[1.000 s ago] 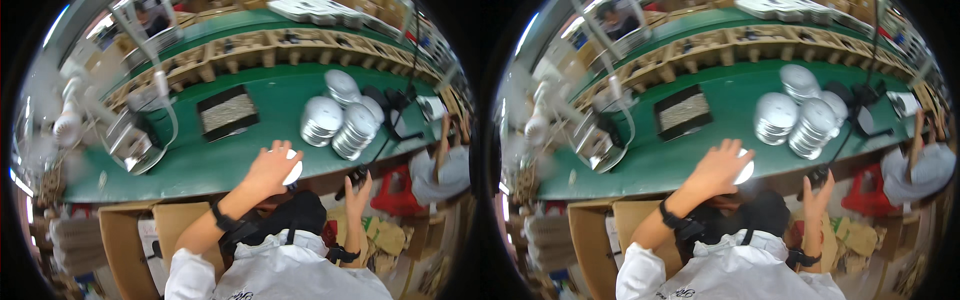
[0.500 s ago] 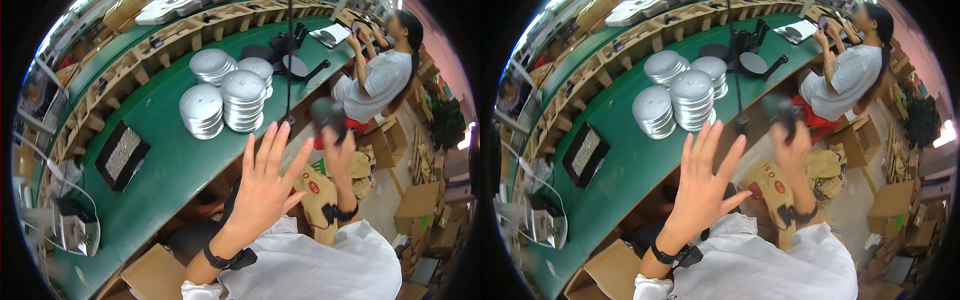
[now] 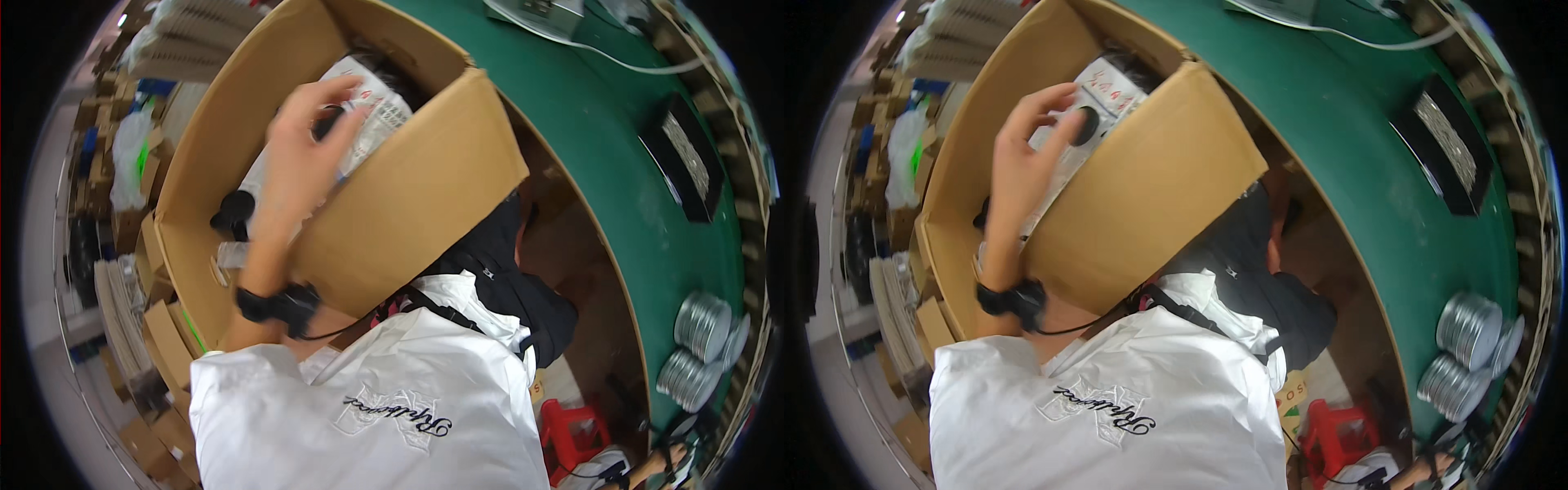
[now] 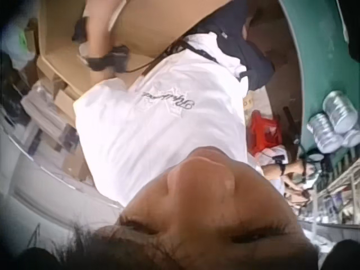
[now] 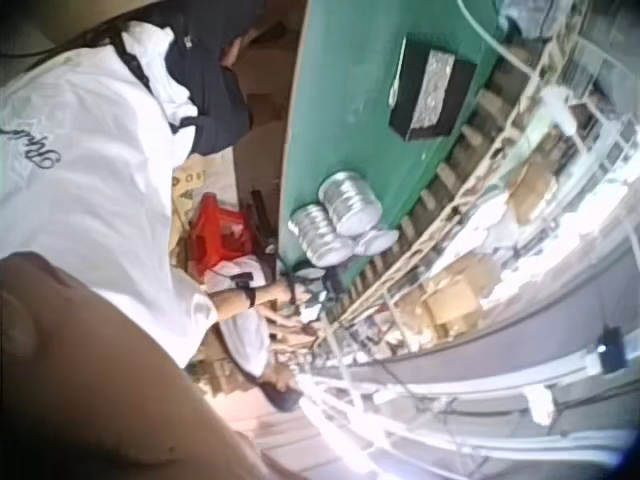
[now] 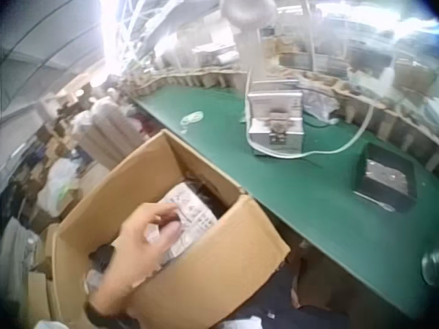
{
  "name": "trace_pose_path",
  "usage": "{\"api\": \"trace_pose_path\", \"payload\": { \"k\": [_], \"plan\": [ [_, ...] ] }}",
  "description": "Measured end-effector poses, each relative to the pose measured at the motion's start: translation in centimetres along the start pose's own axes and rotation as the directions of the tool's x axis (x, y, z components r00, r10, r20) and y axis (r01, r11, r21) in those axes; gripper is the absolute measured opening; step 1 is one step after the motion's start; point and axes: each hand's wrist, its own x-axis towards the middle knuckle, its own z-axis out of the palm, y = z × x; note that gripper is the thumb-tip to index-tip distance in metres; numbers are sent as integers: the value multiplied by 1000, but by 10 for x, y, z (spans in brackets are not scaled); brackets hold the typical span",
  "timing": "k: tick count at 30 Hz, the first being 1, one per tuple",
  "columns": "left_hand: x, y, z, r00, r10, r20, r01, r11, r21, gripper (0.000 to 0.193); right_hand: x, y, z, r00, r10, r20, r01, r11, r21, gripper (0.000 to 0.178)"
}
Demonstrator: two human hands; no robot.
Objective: The recorder is assembling circular electronic components, involving placing a cover onto a base and using an electric screwdriver to secure screws.
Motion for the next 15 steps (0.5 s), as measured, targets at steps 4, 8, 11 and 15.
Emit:
{"api": "trace_pose_path", "payload": {
  "k": [4, 8, 11, 15],
  "plan": [
    [-16, -153, -133, 790, -547, 278, 450, 824, 344, 58, -44, -81, -12, 990, -31, 137, -9, 959, 284, 38],
    [-41, -267, -148, 646, -742, 177, 633, 651, 419, 101, -69, -119, -16, 965, -82, 251, -20, 924, 382, 38],
    [-47, -335, -117, 723, -686, -74, 687, 704, 180, 113, -80, -137, -9, 945, -93, 315, -43, 916, 399, 38],
    [-18, -330, -56, 741, -666, -90, 665, 746, -47, 50, -83, -145, -2, 930, -109, 351, -43, 916, 398, 39]
  ]
}}
